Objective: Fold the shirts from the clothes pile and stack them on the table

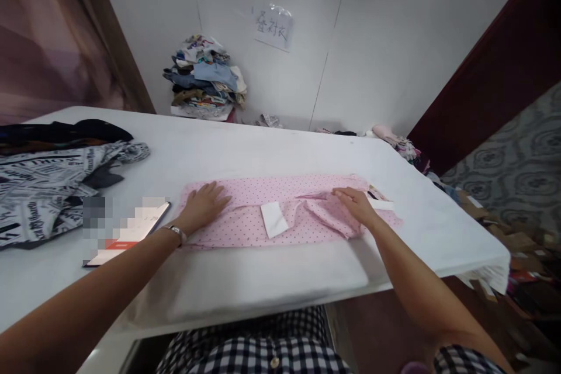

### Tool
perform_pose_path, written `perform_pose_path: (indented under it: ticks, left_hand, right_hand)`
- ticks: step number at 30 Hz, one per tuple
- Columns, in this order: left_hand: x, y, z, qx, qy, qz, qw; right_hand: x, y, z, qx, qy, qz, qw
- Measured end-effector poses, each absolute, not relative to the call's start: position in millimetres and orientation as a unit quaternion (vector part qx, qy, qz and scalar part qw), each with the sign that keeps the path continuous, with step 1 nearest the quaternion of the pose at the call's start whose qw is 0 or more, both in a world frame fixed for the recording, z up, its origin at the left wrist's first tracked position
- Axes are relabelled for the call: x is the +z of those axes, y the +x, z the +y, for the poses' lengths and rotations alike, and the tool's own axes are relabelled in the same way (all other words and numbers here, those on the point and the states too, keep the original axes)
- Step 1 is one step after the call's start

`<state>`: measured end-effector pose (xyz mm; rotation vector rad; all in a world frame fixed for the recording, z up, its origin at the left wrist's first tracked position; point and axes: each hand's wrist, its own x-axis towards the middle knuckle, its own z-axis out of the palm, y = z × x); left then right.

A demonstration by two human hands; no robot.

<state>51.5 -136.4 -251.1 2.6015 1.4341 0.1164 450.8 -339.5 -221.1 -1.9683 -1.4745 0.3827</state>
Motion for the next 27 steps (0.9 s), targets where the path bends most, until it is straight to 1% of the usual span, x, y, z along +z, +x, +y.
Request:
perform_pose_path:
  ticks: [2,4,6,8,12,14,16,17,19,21,22,24,27]
  left_hand:
    - [-243.0,66.8,-150.0,0.09,0.885,0.449,0.079]
    - [-236.6,88.2,-167.1,0.122,0.907,0.391,0.096]
    - [-234.7,111.1,-182.9,0.123,0.924,0.343,0.116]
    - [-237.1,131.2,-193.4,0.106,0.936,0.314,0.115]
    - [-241.7,155.4,-200.2,0.081,0.942,0.313,0.093]
    - [-236.3,159.3,-203.6,0.084,0.937,0.322,0.105]
    - [-223.2,157.7,-210.3,0.094,0.927,0.327,0.159]
    - [-213.8,154.9,-214.8,0.1,0.916,0.328,0.207]
    - [-190.3,146.2,-224.3,0.11,0.878,0.322,0.336]
    - [-163.0,135.7,-232.2,0.124,0.825,0.311,0.456]
    - [-149.0,130.8,-235.1,0.137,0.797,0.31,0.499]
    - [-122.4,123.4,-238.7,0.176,0.745,0.322,0.557]
    - [-89.6,119.7,-241.0,0.243,0.678,0.342,0.603]
  right_hand:
    - [-217.7,436.1,-345.2,0.149,-0.75,-0.582,0.276]
    - [-216.5,435.5,-350.1,0.129,-0.775,-0.572,0.233]
    - [-216.9,445.0,-355.6,0.11,-0.797,-0.551,0.222]
    - [-218.3,458.7,-362.6,0.111,-0.803,-0.528,0.253]
    - [-223.5,482.5,-378.6,0.106,-0.799,-0.447,0.387]
    - [-227.9,491.0,-385.2,0.095,-0.796,-0.399,0.445]
    - [-233.3,498.5,-390.2,0.095,-0.785,-0.367,0.49]
    - [-236.2,502.1,-391.8,0.097,-0.777,-0.362,0.506]
    - [-241.7,509.1,-393.1,0.105,-0.764,-0.373,0.515]
    - [-246.2,515.0,-390.8,0.115,-0.762,-0.399,0.497]
    - [-248.1,517.4,-388.3,0.121,-0.763,-0.412,0.484]
    - [-250.9,520.8,-380.8,0.13,-0.767,-0.435,0.453]
    - [-253.2,524.1,-366.6,0.137,-0.782,-0.452,0.407]
